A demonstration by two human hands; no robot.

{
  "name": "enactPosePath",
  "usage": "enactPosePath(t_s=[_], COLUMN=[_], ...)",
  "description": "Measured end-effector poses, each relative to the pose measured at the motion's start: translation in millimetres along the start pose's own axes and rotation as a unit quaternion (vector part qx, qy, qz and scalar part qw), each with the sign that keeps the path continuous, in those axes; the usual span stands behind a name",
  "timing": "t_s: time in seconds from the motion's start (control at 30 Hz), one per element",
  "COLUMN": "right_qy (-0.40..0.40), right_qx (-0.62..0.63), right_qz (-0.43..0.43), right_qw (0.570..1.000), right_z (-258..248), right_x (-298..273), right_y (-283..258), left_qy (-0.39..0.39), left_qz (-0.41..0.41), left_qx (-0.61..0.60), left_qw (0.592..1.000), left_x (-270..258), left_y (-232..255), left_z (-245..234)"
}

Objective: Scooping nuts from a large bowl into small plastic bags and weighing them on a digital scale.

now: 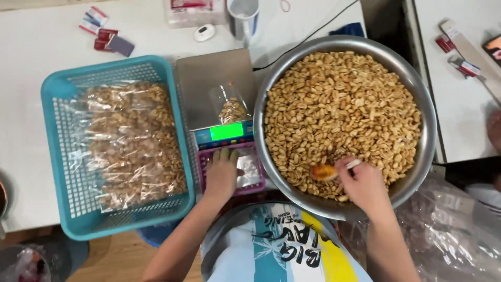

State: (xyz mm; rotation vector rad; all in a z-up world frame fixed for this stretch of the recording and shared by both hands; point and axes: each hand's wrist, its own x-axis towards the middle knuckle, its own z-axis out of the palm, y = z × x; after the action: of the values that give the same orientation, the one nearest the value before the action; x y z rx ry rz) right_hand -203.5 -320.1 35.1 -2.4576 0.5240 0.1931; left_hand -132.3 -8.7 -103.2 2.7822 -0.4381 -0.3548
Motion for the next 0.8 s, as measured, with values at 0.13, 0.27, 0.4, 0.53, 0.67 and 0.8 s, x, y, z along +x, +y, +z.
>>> enactPosePath(t_s=[0.13,0.27,0.4,0.53,0.67,0.8], right_qy=[0.006,0.06,0.057,0.045,0.049,0.032], right_qx=[0.069,0.268,0.375,0.36,0.369,0.347], right_qz=[0.038,0.028,0.019,0.021,0.02,0.047], right_qw=[0.997,0.961,0.925,0.931,0.928,0.936], right_z=[35,54,47,39,39,36], right_x=[12,26,29,26,26,26], right_y=[12,22,31,37,40,38], left_qy=[0.161,0.195,0.205,0.182,0.141,0.109], left_qz=[0.075,0.122,0.111,0.049,0.01,-0.02], left_qx=[0.088,0.024,-0.1,-0.264,-0.307,-0.296], left_qw=[0.98,0.973,0.967,0.946,0.941,0.949], left_x=[5,-7,-11,-7,-10,-13], left_y=[-17,-12,-22,-23,-21,-20], left_z=[23,-1,-7,-11,-18,-22])
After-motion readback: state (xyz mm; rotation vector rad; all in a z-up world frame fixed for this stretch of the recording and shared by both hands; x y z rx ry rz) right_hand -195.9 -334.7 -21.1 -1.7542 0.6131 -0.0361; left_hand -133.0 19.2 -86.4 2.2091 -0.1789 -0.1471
